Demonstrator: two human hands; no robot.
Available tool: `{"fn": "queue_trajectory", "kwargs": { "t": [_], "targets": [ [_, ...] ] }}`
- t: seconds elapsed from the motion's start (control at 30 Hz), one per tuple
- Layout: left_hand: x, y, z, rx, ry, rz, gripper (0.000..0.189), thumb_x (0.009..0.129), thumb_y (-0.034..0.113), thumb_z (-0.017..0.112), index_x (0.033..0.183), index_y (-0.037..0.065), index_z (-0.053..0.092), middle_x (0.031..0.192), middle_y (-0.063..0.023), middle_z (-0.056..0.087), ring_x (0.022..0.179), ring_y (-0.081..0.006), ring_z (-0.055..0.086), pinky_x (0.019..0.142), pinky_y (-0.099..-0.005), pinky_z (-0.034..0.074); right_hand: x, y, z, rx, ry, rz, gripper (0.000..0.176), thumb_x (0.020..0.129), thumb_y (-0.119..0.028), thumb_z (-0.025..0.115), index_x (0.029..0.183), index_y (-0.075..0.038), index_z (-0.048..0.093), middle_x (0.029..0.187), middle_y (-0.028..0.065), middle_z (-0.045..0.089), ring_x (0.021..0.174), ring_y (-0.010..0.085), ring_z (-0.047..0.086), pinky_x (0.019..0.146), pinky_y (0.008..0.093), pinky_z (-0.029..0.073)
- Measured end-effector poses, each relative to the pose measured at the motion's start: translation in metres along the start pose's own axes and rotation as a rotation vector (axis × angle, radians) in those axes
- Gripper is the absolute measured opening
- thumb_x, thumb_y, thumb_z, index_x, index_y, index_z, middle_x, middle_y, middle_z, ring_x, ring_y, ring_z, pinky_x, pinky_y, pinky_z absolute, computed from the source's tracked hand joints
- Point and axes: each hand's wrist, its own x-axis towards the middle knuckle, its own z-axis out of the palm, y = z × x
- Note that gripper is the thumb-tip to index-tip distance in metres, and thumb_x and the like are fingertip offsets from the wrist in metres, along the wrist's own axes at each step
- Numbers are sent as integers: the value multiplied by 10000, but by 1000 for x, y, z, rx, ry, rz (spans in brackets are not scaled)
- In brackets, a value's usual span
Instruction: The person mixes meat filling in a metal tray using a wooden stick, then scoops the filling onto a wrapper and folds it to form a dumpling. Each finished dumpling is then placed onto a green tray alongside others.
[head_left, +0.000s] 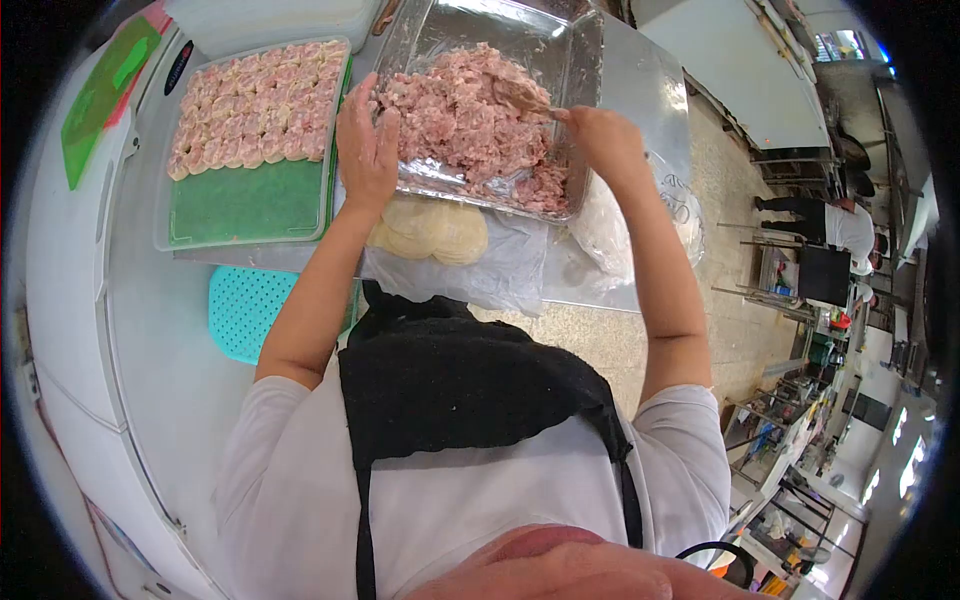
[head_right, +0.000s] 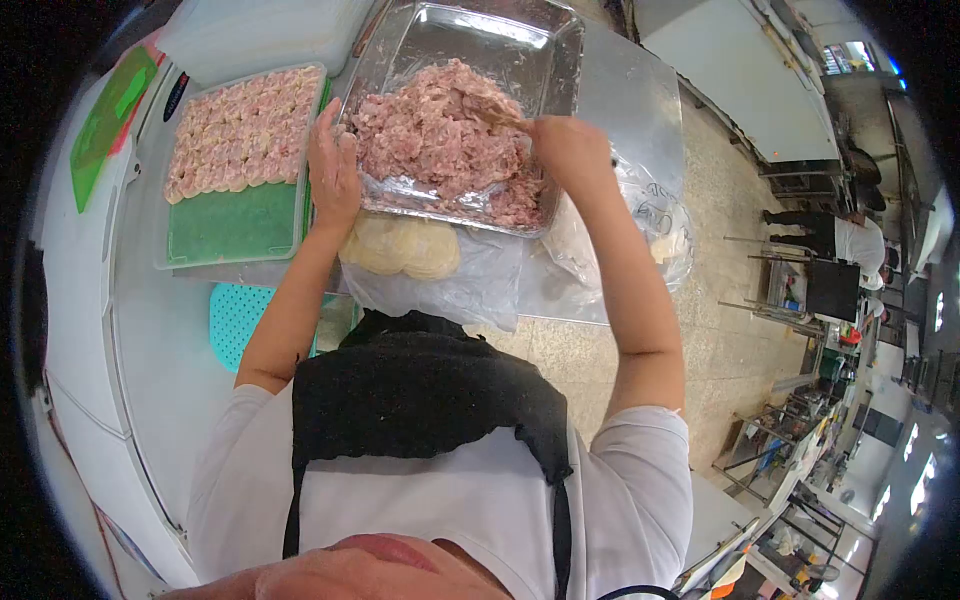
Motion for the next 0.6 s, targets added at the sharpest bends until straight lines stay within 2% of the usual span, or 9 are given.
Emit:
{"fn": "queue_trajectory", "kwargs": {
  "t": [0.07, 0.13, 0.2, 0.27, 0.3, 0.37, 0.5, 0.57, 0.6],
  "targets": [
    [1, 1, 1, -12, 3, 0, 525, 989, 375, 427, 1361, 4, 421, 1331, -197, 485, 1225, -380, 445, 1056, -449, 312, -11, -10, -40, -61, 13, 14, 365, 965, -370, 465, 885, -76, 666, 830, 178, 672, 802, 380, 649, 678, 477, 512],
    [1, 3, -2, -20, 14, 10, 523, 996, 379, 396, 1360, 4, 420, 1322, -202, 490, 1221, -386, 445, 1059, -454, 307, -18, -20, -50, -122, 25, 12, 338, 952, -357, 482, 895, -75, 659, 829, 166, 673, 798, 373, 652, 663, 473, 513],
    [2, 3, -4, -46, 18, 11, 526, 1000, 385, 374, 1360, 4, 420, 1321, -204, 492, 1221, -390, 443, 1061, -458, 304, -22, -38, -34, -82, 80, -89, 233, 907, -266, 525, 827, -103, 671, 820, 127, 691, 721, 329, 680, 593, 459, 526],
    [2, 2, -5, -81, 20, 11, 546, 1007, 408, 324, 1360, 3, 420, 1323, -209, 493, 1221, -401, 439, 1065, -465, 296, -26, -71, -7, -59, -92, -178, 231, 926, -295, 516, 902, -103, 641, 828, 122, 683, 764, 317, 670, 627, 456, 517],
    [2, 2, -5, -84, 20, 14, 546, 1007, 408, 324, 1360, 3, 420, 1323, -209, 493, 1221, -401, 439, 1065, -465, 296, -24, -82, 13, -61, -90, -175, 231, 926, -295, 516, 902, -103, 641, 828, 122, 683, 764, 317, 670, 627, 456, 517],
    [2, 1, -5, -80, 16, 27, 549, 1004, 412, 334, 1361, 4, 420, 1333, -209, 487, 1221, -400, 439, 1068, -467, 292, -18, -93, 53, -61, 69, -255, 216, 928, -282, 517, 879, -102, 626, 801, 119, 675, 755, 292, 674, 615, 436, 520],
    [1, 1, -8, -62, 3, 15, 560, 1003, 423, 334, 1368, 7, 415, 1331, -208, 488, 1219, -399, 442, 1061, -469, 294, 3, -75, 62, -52, 149, -204, 224, 929, -282, 516, 849, -98, 615, 764, 122, 659, 725, 282, 674, 606, 422, 525],
    [2, 1, -7, -57, -33, -3, 569, 1004, 433, 331, 1380, 14, 407, 1330, -205, 488, 1225, -390, 441, 1053, -463, 297, 11, -66, 44, 40, 227, -27, 165, 873, -204, 525, 812, -83, 618, 777, 140, 671, 720, 338, 671, 608, 457, 531],
    [1, 1, -7, -61, -38, -4, 569, 1004, 433, 331, 1380, 14, 407, 1330, -205, 488, 1225, -390, 441, 1053, -463, 297, 15, -55, 44, 40, 224, -22, 165, 873, -204, 525, 812, -83, 618, 777, 140, 671, 720, 338, 671, 608, 457, 531]
  ]
}}
